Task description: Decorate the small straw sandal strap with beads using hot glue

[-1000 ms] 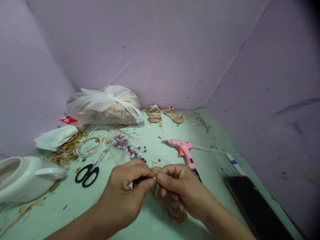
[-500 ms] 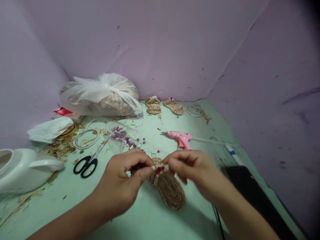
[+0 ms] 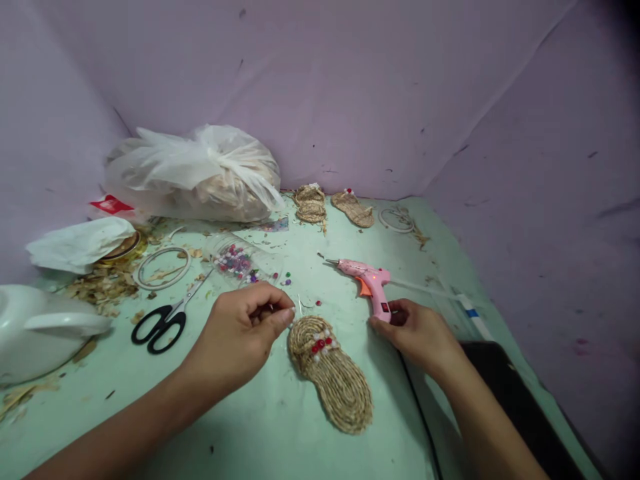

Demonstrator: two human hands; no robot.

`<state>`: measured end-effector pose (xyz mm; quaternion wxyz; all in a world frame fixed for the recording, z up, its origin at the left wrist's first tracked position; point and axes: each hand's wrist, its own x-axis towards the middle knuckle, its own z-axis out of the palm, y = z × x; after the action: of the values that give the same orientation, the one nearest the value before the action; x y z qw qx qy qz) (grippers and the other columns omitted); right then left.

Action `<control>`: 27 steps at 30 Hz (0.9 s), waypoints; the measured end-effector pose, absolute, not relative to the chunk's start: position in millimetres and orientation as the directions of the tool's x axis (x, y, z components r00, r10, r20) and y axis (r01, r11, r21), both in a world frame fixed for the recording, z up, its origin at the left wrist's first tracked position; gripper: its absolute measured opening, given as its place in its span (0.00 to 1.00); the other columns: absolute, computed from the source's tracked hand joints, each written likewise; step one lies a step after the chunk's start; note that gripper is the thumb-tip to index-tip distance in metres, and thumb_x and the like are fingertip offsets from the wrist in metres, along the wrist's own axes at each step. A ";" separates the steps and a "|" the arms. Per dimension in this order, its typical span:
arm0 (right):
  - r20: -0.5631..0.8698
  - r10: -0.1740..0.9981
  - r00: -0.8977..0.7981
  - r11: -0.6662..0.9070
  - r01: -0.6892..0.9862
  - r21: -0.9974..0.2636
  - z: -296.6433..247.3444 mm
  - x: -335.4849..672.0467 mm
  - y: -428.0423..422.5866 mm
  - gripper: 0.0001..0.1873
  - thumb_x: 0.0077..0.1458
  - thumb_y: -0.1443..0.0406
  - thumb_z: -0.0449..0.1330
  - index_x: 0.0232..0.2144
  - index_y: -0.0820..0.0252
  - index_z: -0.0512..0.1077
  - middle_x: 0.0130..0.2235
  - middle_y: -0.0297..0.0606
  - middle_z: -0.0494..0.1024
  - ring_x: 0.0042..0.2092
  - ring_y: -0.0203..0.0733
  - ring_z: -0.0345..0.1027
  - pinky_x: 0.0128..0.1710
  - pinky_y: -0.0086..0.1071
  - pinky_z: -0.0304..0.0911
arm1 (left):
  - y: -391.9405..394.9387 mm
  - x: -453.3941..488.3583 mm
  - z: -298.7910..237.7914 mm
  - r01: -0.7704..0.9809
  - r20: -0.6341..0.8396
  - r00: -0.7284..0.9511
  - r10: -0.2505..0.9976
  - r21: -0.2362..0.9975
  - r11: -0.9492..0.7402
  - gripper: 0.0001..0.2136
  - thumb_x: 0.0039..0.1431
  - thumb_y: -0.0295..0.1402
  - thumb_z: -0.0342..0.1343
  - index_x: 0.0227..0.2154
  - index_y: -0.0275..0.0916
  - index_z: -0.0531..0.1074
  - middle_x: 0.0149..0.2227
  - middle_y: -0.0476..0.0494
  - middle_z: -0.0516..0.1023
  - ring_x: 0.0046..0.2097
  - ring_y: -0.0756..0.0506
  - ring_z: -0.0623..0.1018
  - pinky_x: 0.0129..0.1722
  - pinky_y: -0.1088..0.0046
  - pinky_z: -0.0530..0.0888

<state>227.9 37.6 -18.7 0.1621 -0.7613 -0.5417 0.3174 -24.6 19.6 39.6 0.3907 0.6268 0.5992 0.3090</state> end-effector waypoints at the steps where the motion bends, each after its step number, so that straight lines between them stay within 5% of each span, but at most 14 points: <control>1: -0.329 0.923 0.201 -0.373 0.680 -0.631 -20.1 227.0 37.4 0.14 0.41 0.61 0.61 0.32 0.61 0.70 0.25 0.37 0.73 0.25 0.41 0.65 0.24 0.33 0.58 | 20.2 -25.2 39.1 0.506 -0.074 0.092 0.993 0.863 0.017 0.07 0.48 0.34 0.51 0.22 0.38 0.70 0.19 0.50 0.71 0.21 0.51 0.68 0.19 0.78 0.64; 5: -0.427 0.897 0.111 -0.425 0.472 -0.772 -18.2 228.3 36.8 0.14 0.44 0.65 0.59 0.36 0.62 0.68 0.30 0.37 0.74 0.26 0.36 0.68 0.25 0.29 0.66 | 22.5 -26.1 37.4 0.496 -0.044 0.110 0.993 0.868 -0.016 0.06 0.48 0.31 0.52 0.22 0.37 0.71 0.21 0.50 0.72 0.23 0.51 0.70 0.23 0.78 0.66; 7: -0.512 0.858 0.026 -0.503 0.238 -0.831 -13.9 230.1 39.8 0.14 0.45 0.65 0.61 0.37 0.61 0.70 0.34 0.39 0.76 0.29 0.36 0.71 0.25 0.26 0.68 | 23.3 -25.9 37.3 0.502 -0.054 0.115 0.992 0.865 -0.011 0.05 0.48 0.30 0.52 0.22 0.37 0.71 0.21 0.50 0.72 0.24 0.52 0.70 0.24 0.79 0.66; 10: -0.650 0.749 -0.125 -0.659 -0.239 -0.713 -10.4 231.1 51.7 0.08 0.50 0.65 0.59 0.34 0.63 0.72 0.31 0.40 0.78 0.27 0.35 0.73 0.26 0.26 0.71 | 23.6 -25.6 37.3 0.509 -0.067 0.111 0.992 0.861 0.001 0.05 0.49 0.30 0.53 0.23 0.36 0.72 0.21 0.51 0.72 0.24 0.52 0.69 0.23 0.80 0.65; 12: -0.683 0.713 -0.156 -0.686 -0.355 -0.635 -11.6 229.4 61.4 0.07 0.53 0.66 0.56 0.32 0.65 0.72 0.27 0.41 0.78 0.26 0.36 0.73 0.28 0.27 0.72 | 23.3 -25.7 36.9 0.509 -0.069 0.112 0.991 0.861 0.003 0.05 0.49 0.30 0.53 0.23 0.36 0.72 0.21 0.51 0.72 0.24 0.52 0.69 0.24 0.80 0.65; 18: -0.617 0.783 -0.071 -0.596 -0.365 -0.715 -14.5 218.8 56.7 0.06 0.51 0.69 0.57 0.33 0.64 0.73 0.28 0.39 0.78 0.24 0.33 0.71 0.25 0.23 0.69 | 24.1 -26.8 34.8 0.506 -0.104 0.106 0.989 0.862 0.036 0.05 0.49 0.29 0.53 0.23 0.37 0.72 0.21 0.51 0.72 0.24 0.52 0.69 0.24 0.79 0.65; 24: -0.232 0.973 -0.015 -0.230 -0.220 -0.948 -6.5 229.8 -1.9 0.12 0.47 0.59 0.63 0.36 0.54 0.73 0.23 0.31 0.70 0.23 0.31 0.58 0.23 0.22 0.60 | 30.4 -32.0 31.5 0.517 -0.157 0.120 0.980 0.853 0.073 0.05 0.48 0.28 0.54 0.22 0.36 0.74 0.21 0.51 0.73 0.24 0.53 0.68 0.24 0.79 0.64; 27: -0.132 0.991 0.004 -0.132 0.005 -0.991 -12.3 245.2 -32.6 0.14 0.49 0.55 0.60 0.37 0.54 0.74 0.24 0.35 0.70 0.23 0.34 0.58 0.21 0.26 0.59 | 32.4 -34.2 29.4 0.511 -0.173 0.137 0.975 0.856 0.080 0.05 0.47 0.28 0.54 0.22 0.37 0.74 0.21 0.51 0.73 0.24 0.53 0.68 0.23 0.79 0.63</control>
<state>245.2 -32.6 -12.3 0.4654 -0.5340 -0.4662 0.5299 -34.2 32.4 29.4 0.4271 0.6213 0.5979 0.2721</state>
